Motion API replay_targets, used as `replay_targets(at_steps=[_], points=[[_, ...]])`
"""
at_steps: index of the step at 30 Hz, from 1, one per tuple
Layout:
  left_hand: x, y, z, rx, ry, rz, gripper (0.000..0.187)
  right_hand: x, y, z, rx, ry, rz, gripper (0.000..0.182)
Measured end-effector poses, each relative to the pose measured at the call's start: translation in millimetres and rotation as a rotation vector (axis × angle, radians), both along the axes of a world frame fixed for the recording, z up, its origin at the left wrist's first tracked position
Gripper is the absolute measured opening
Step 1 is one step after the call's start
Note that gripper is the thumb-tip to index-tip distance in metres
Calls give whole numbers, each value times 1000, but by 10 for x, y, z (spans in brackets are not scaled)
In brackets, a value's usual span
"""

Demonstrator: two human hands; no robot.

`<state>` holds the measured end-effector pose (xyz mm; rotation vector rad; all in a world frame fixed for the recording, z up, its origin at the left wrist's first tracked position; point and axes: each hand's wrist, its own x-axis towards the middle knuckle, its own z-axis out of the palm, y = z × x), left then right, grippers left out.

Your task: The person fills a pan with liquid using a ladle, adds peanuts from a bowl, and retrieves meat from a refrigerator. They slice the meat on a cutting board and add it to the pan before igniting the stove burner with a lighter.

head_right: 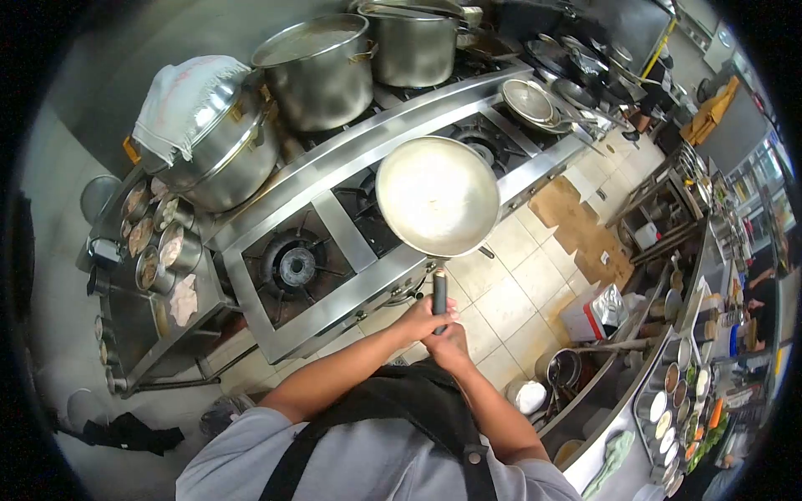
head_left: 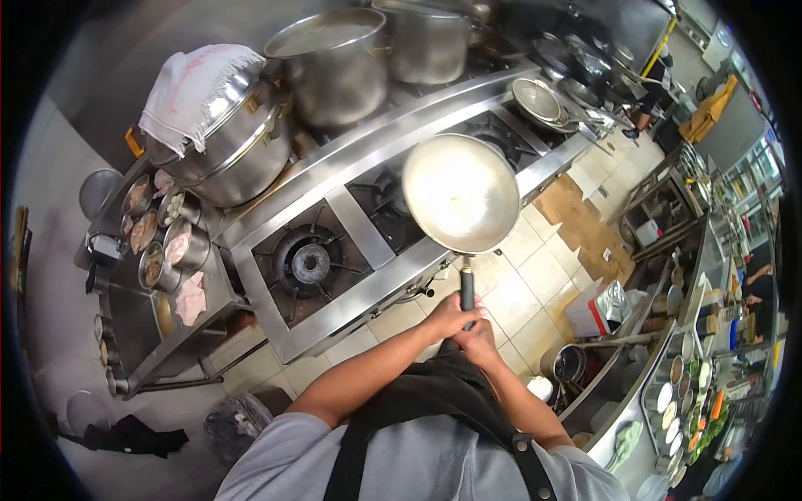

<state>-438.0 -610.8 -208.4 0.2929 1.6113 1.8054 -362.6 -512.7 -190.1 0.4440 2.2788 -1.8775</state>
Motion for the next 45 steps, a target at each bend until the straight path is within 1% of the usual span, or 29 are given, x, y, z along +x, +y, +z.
replay_targets(at_steps=[1, 4, 6, 8, 9, 12, 13, 14, 16, 17, 19, 20, 21, 22, 23, 24, 26, 27, 28, 29, 30, 31, 32, 35, 37, 40, 41, 43, 45], points=[[-112, -100, 103, 75, -148, -40, 22, -127, -42, -43, 26, 14, 35, 16], [-409, -290, -232, 61, -88, 48, 18, -490, -167, -162, 54, 37, 89, 21], [-594, -345, -519, 54, -69, 109, 18, -703, -213, -371, 54, 44, 108, 25], [-798, -368, -616, 81, -199, 167, 19, -996, -191, -752, 203, 39, 240, 39], [-906, -376, -632, 27, -223, 124, 21, -1118, -201, -923, 334, 200, 204, 47], [-1129, -255, -667, 71, -271, 154, 21, -1399, -45, -882, 366, 225, 281, 51], [-1200, -210, -672, 63, -278, 170, 21, -1525, 100, -682, 273, 152, 420, 56], [-1244, -166, -682, 120, -331, 221, 20, -1642, 237, -680, 259, 144, 437, 56], [-1299, -53, -669, 250, -432, 333, 18, -1833, 594, -694, 40, 446, 834, 58], [-1295, -27, -612, 263, -497, 393, 15, -1943, 809, -674, -52, 4, 1055, 55], [-1275, -11, -917, 390, -601, 437, 15, -2029, 1272, -829, -157, 84, 1004, 48], [-1285, 38, -816, 337, -708, 542, 15, -2049, 1558, -922, 9, 146, 894, 49], [-1301, -35, -1090, 303, -762, 572, 13, -2090, 1903, -1376, 155, 247, 909, 54], [-1266, -21, -1016, 362, -716, 517, 18, -2134, 2198, -1361, 285, -2, 908, 66], [-1250, 10, -916, 391, -672, 496, 22, -2303, 2349, -729, 524, -128, 1302, 71], [-1255, 17, -839, 383, -672, 495, 22, -2115, 2686, -1592, 824, -108, 1375, 73], [-1255, 20, -819, 414, -630, 482, 20, -2305, 2922, -1431, 553, -324, 1238, 72], [-1250, -2, -871, 456, -613, 450, 19, -2581, 2981, -1427, 498, -236, 1151, 64], [-1254, 25, -770, 344, -564, 537, 15, -2915, 2975, -1384, 441, -148, 1064, 56], [-1273, 42, -654, 222, -555, 563, 15, -3304, 2798, -861, 602, 119, 829, 46], [-1295, 43, -561, 100, -547, 589, 18, -3767, 2640, -377, 644, 110, 638, 39], [-1318, 20, -501, 112, -526, 580, 20, -4401, 2652, -214, 480, 608, 655, 36], [-1340, -15, -450, 125, -505, 568, 23, -4641, 2333, 784, 585, 799, 357, 32], [-1432, -112, -314, 42, -479, 552, 24, -5801, 2063, 2019, 791, 1276, 52, 34], [-1528, -146, -200, 24, -467, 522, 22, -6542, 2020, 2406, 961, 1107, -53, 35], [-1693, -61, 42, 26, -382, 516, 23, -7572, 2024, 2540, 1119, 689, -65, 37], [-1733, -48, 36, 27, -380, 502, 23, -7663, 1995, 2598, 1108, 693, -70, 37], [-1818, 84, 273, 60, -371, 519, 23, -7787, 1904, 2710, 1248, 492, 73, 44], [-1886, 166, 330, 75, -371, 534, 22, -7861, 1811, 2771, 1265, 512, 171, 43]])
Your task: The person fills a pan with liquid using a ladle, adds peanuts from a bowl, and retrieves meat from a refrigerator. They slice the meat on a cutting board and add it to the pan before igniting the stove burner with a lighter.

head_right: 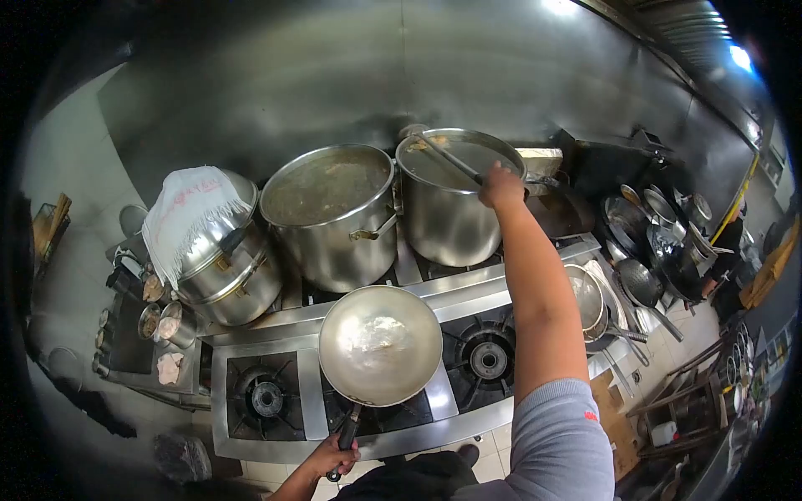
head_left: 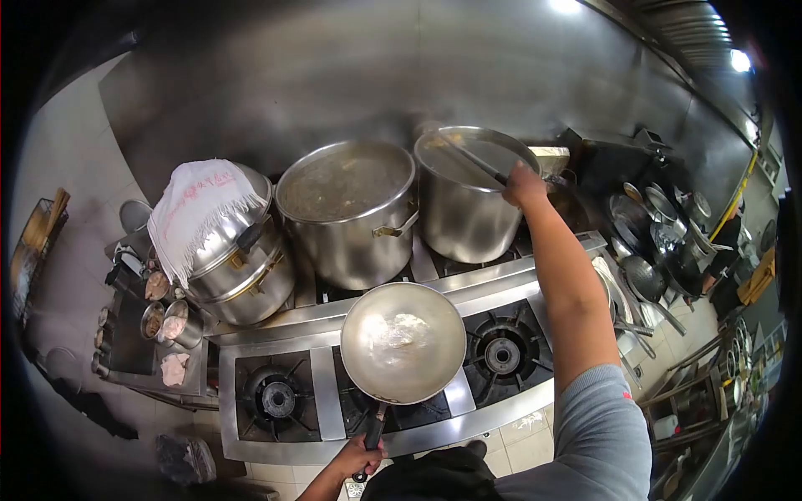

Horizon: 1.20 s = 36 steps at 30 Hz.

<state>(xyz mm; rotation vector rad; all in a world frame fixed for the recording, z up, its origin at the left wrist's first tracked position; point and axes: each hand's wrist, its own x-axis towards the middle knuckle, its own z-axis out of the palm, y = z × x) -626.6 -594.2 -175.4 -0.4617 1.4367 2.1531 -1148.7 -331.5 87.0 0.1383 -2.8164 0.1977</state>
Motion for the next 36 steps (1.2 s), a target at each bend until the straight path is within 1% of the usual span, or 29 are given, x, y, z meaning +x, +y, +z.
replay_targets(at_steps=[1, 2, 4, 5, 7, 9, 11, 13, 15, 17, 18, 19, 21, 23, 25, 26, 29, 30, 31, 33, 34, 35, 36], points=[[-28, 54, 18, -39, 9, -11, 22, -30, -50, 9, 51, -39, 74, 43], [-35, 133, 33, -75, 13, -23, 22, -69, -96, 13, 52, -43, 85, 43], [-92, 316, 52, -139, 34, -1, 22, -183, -106, 73, -127, -101, 195, 39], [-110, 441, 67, -150, 28, 30, 22, -204, -44, 87, -123, -103, 206, 39], [-139, 684, 63, -149, 16, 71, 22, -203, 95, 95, -452, -177, 202, 31], [-158, 922, 103, -165, 4, 140, 23, -32, 431, -57, -971, -264, 305, 18], [-202, 1073, 77, -113, 37, 144, 23, 443, 845, -20, -1163, -509, 380, 25], [-318, 1236, 169, -274, -37, 150, 22, 885, 1124, 135, -1154, -672, 353, 28], [-442, 1412, 344, -185, 78, 210, 21, 940, 1421, 122, -1108, -573, 572, 28], [-566, 1587, 511, -134, 140, 264, 21, 1107, 1612, 211, -869, -471, 654, 32], [-607, 1645, 569, -137, 140, 272, 21, 1225, 1710, 210, -833, -450, 634, 37], [-646, 1687, 618, -149, 160, 273, 20, 1350, 1798, 251, -834, -449, 639, 37], [-704, 1729, 679, -159, 182, 271, 20, 1590, 1948, 376, -712, -469, 614, 39], [-706, 1748, 715, -176, 202, 266, 19, 1739, 2091, 448, -723, -493, 619, 37], [-700, 1733, 733, -200, 224, 243, 18, 1854, 2181, 550, -614, -542, 587, 38], [-695, 1717, 750, -195, 218, 233, 18, 1943, 2193, 623, -580, -526, 571, 39], [-681, 1671, 730, -138, 236, 209, 18, 1986, 2223, 731, -441, -549, 549, 41], [-687, 1654, 733, -131, 223, 204, 18, 1973, 2212, 738, -409, -542, 535, 39], [-686, 1637, 740, -124, 204, 200, 19, 1961, 2182, 734, -412, -526, 526, 39], [-694, 1602, 747, -97, 208, 189, 19, 1942, 2080, 712, -321, -487, 540, 38], [-695, 1578, 751, -68, 200, 189, 20, 1959, 2009, 697, -273, -433, 498, 34], [-698, 1553, 753, -68, 205, 179, 20, 1844, 2003, 528, -275, -427, 489, 34], [-706, 1530, 751, -74, 211, 168, 20, 1646, 2016, 266, -145, -146, 554, 32]])
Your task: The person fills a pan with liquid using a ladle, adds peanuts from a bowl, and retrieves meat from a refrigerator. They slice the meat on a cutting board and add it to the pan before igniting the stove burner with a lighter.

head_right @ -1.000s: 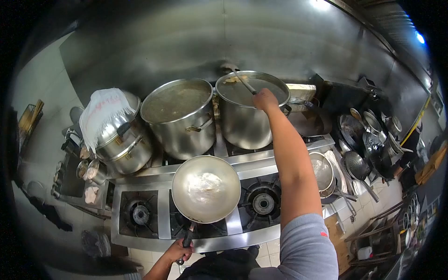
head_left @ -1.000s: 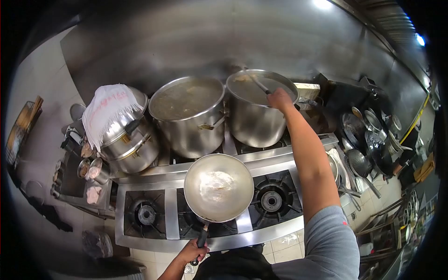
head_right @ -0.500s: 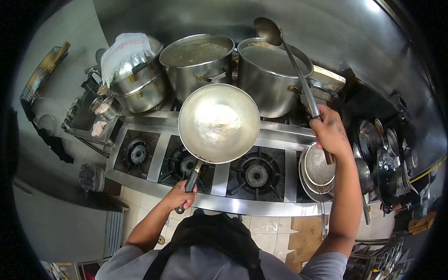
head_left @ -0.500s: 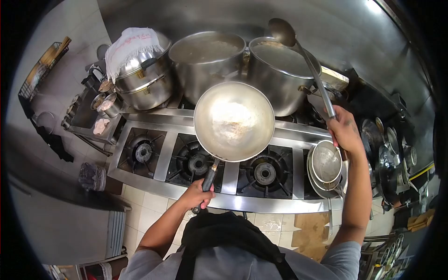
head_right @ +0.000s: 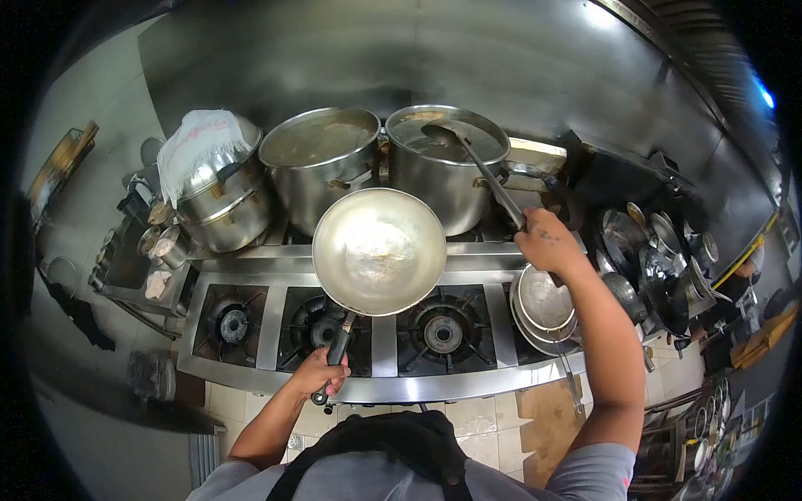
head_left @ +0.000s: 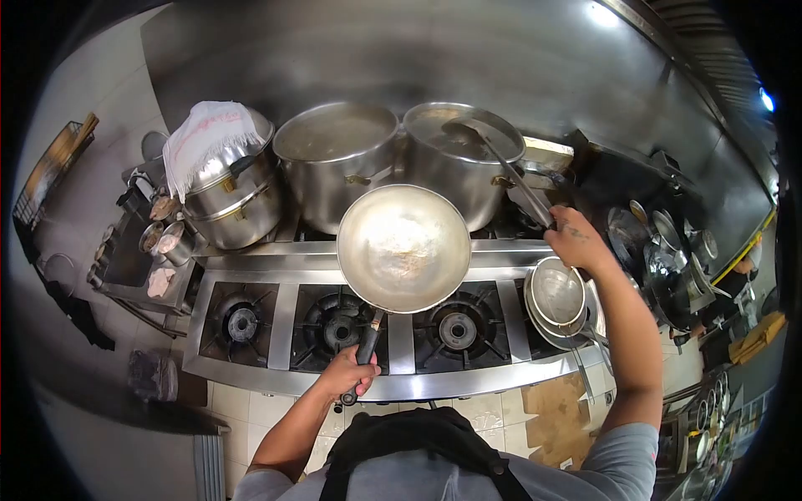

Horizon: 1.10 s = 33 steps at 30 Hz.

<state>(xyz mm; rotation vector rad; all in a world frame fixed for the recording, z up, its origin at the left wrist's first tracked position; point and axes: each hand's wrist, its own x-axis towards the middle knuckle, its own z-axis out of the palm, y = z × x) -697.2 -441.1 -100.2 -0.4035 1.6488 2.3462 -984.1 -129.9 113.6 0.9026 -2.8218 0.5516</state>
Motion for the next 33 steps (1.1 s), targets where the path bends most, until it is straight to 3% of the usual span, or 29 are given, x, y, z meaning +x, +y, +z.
replay_targets(at_steps=[1, 2, 5, 6, 7, 9, 10, 15, 17, 19, 22, 30, 32, 33], points=[[-13, -18, -1, -7, 7, -11, 20, 22, -71, -16, 48, 307, 44, 31], [-20, -27, 10, -4, 12, -20, 20, 72, -130, 0, 111, 142, -150, 30], [-67, -93, 93, -18, 31, -5, 21, 197, -175, 92, 30, 140, -164, 32], [-76, -115, 106, 14, 27, -25, 21, 239, -156, 196, -99, -44, -165, 27], [-78, -135, 117, 46, 21, -44, 21, 331, -165, 357, -97, -38, -166, 27], [-92, -177, 146, 54, 15, -49, 20, 512, -188, 652, -180, -429, -150, 25], [-108, -195, 165, 47, 17, -63, 19, 531, -196, 686, -217, -501, -146, 15], [-152, -243, 209, 47, 14, -129, 19, 440, -372, 521, -140, -452, -167, 11], [-164, -247, 248, 40, 31, -149, 18, 366, -491, 429, -24, -260, -119, 20], [-176, -250, 293, 55, 38, -158, 18, 332, -596, 394, -28, -247, -160, 19], [-247, -254, 314, 74, 51, -173, 17, 245, -709, 444, -270, -415, -219, 15], [-428, -200, 495, 175, 43, -210, 18, 14, -1056, 583, -515, -723, -334, 11], [-472, -184, 517, 177, 47, -224, 18, -141, -1107, 596, -705, -978, -293, 12], [-482, -171, 521, 179, 55, -231, 19, -266, -1101, 605, -707, -976, -294, 12]])
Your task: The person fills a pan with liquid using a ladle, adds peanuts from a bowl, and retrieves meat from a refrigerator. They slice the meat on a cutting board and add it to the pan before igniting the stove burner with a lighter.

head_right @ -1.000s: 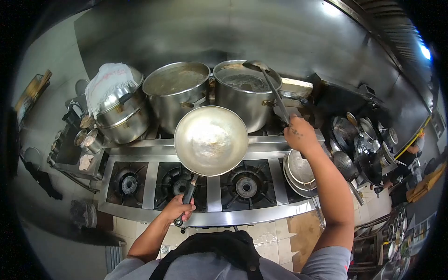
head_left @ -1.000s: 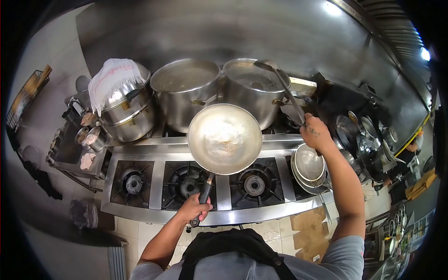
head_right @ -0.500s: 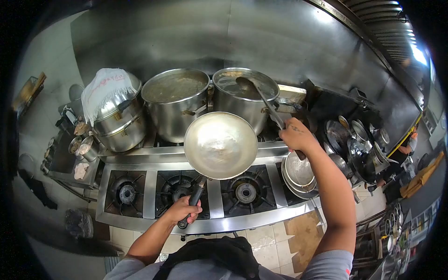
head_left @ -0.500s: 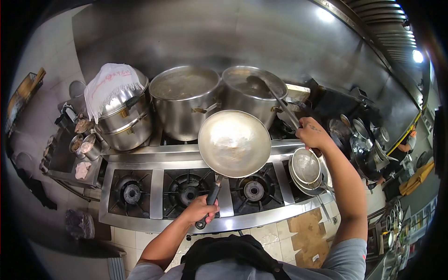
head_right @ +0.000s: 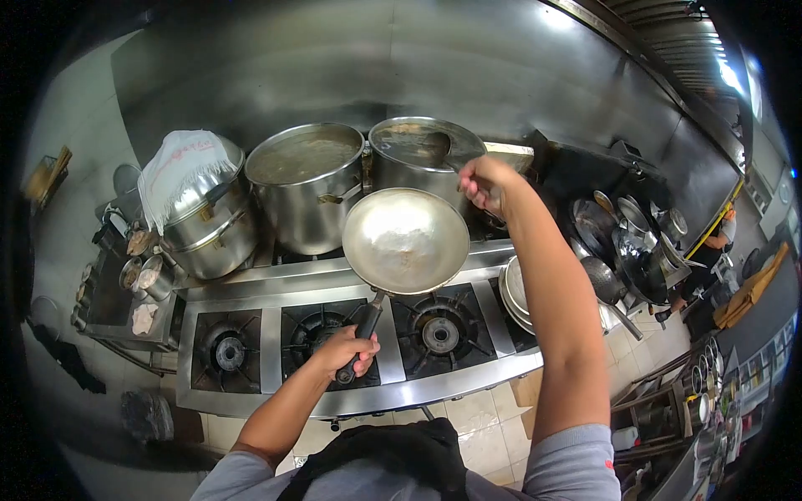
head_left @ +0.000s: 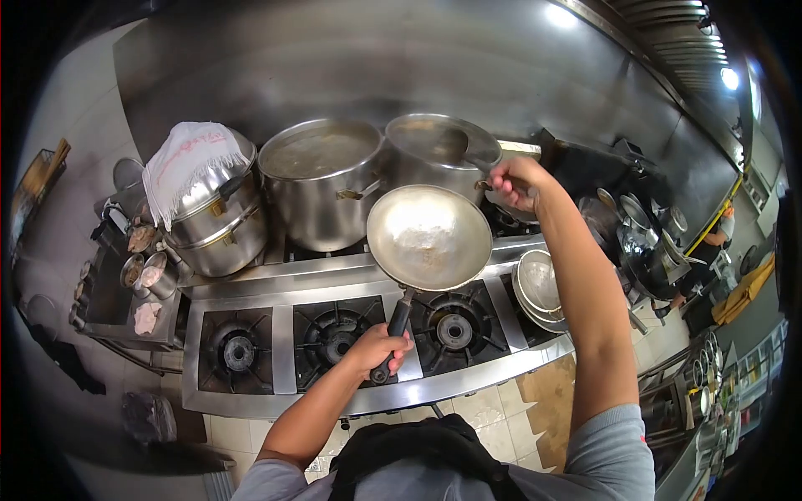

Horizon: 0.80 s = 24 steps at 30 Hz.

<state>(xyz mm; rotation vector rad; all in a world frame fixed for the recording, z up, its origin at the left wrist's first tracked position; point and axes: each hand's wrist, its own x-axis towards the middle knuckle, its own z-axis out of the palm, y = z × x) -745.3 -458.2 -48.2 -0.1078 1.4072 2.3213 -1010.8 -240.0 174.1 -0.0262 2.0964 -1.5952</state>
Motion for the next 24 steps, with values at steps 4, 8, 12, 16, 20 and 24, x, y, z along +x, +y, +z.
replay_targets(at_steps=[4, 8, 12, 16, 20, 24], points=[[-57, 27, 90, 5, -25, -4, 18, -110, -46, 168, -629, -404, -69, 24], [-123, 29, 90, 41, -25, -11, 16, -165, -68, 292, -988, -474, -137, 45], [-176, 11, 128, 3, -17, -5, 14, -78, -56, 379, -1195, -555, -121, 70], [-220, -20, 151, 7, -15, -6, 15, 119, -84, 452, -1232, -522, -140, 70], [-276, -46, 164, 23, 8, -17, 15, 404, -47, 479, -1206, -488, -90, 65], [-285, -52, 241, 52, 10, 9, 16, 849, 78, 466, -1168, -387, -9, 47]])
